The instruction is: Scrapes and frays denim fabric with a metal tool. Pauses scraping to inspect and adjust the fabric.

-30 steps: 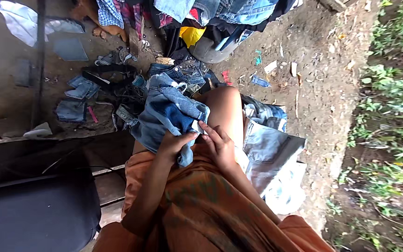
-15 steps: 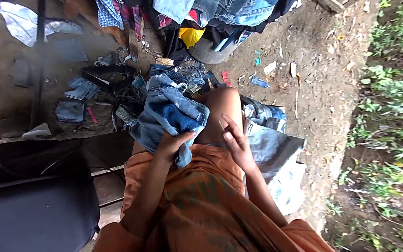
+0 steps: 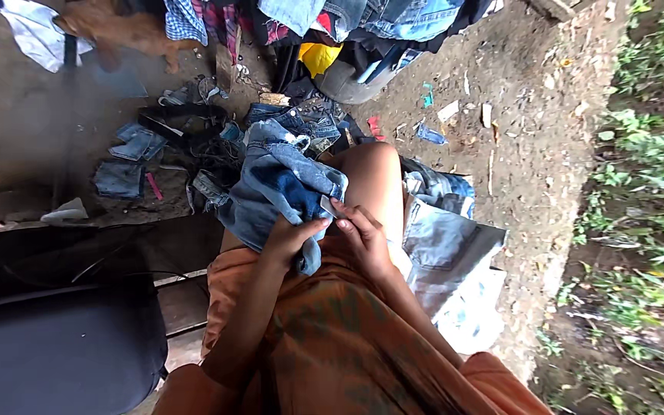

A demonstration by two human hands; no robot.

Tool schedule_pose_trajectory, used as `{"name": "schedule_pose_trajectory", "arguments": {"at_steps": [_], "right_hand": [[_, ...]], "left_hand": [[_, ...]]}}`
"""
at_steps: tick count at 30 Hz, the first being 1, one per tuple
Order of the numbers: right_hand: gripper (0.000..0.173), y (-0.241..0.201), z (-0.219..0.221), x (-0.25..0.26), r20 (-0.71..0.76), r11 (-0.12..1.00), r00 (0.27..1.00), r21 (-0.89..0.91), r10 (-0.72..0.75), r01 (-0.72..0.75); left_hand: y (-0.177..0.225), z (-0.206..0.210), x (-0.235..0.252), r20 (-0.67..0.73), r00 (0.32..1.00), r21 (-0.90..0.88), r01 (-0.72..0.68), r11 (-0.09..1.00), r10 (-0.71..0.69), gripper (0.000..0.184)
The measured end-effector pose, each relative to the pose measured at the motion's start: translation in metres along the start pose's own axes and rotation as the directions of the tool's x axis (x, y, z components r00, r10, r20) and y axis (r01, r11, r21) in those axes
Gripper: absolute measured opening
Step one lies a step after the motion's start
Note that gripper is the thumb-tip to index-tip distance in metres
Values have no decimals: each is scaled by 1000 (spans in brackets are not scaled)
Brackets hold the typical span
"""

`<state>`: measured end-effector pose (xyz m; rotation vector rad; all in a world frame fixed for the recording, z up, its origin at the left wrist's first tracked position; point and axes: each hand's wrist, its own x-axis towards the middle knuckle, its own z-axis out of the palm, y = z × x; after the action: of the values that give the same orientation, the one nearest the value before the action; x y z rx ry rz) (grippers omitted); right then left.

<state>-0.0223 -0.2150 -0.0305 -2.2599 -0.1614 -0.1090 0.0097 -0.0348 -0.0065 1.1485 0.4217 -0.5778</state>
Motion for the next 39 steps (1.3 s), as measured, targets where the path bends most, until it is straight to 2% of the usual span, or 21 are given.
{"name": "schedule_pose_trajectory", "arguments": {"at_steps": [2,4,6,7,10,12,15,18,21,25,28,30,32,34,35,37,39], "right_hand": [[31,3,-4,1,-53,987,996,-146,-70,61],[31,10,-11,4,-128,972,989,-230,-71,40],[32,19,-24,9,-213,976,977,-211,11,-57],[33,21,-32,13,-222,984,973,-146,70,-104],[37,16,-43,14,-67,961,978,210,200,-182],[42,4,-43,11,84,915,973,331,215,-231],[45,-8,-41,5,264,906,936,291,233,-307],[48,-8,-36,-3,300,927,920,197,254,-320],[50,-5,-27,-9,233,959,940,80,249,-273],[49,-5,-7,-12,57,986,985,13,163,-164],[44,-7,10,-3,-2,989,993,90,115,-115],[42,-9,16,4,-16,983,992,138,128,-125],[32,-9,16,7,-33,957,984,241,173,-160],[30,-13,11,14,31,836,946,459,323,-301],[35,-16,3,19,147,728,901,545,407,-417],[38,-17,-14,30,432,469,751,594,499,-653],[39,-14,-23,38,598,251,621,586,507,-770]], "left_hand": [[1,1,1,-8,1000,5,12,1000,-11,32],[1,1,2,-14,1000,-2,-1,1000,1,34],[0,-2,3,-19,1000,-11,-15,1000,15,37],[1,-3,3,-15,1000,-5,-12,1000,12,37],[2,-1,4,-31,1000,115,-4,993,8,34],[-2,2,8,-48,999,220,3,976,8,40],[-2,4,10,-52,999,246,4,969,10,40],[1,3,7,-50,999,186,0,983,10,40],[-1,1,4,-26,999,106,-39,994,42,39],[-7,-1,4,34,996,62,-86,994,84,32],[-9,-1,3,53,995,114,-89,989,83,31],[-10,-2,5,43,995,104,-94,990,90,31],[-11,-3,5,46,994,102,-103,989,99,31],[-12,-3,6,70,992,141,-114,983,105,34],[-13,-3,6,76,992,161,-115,980,104,36],[-11,-2,4,58,996,178,-74,981,64,37],[-8,-1,5,35,999,164,-43,985,37,36]]}}
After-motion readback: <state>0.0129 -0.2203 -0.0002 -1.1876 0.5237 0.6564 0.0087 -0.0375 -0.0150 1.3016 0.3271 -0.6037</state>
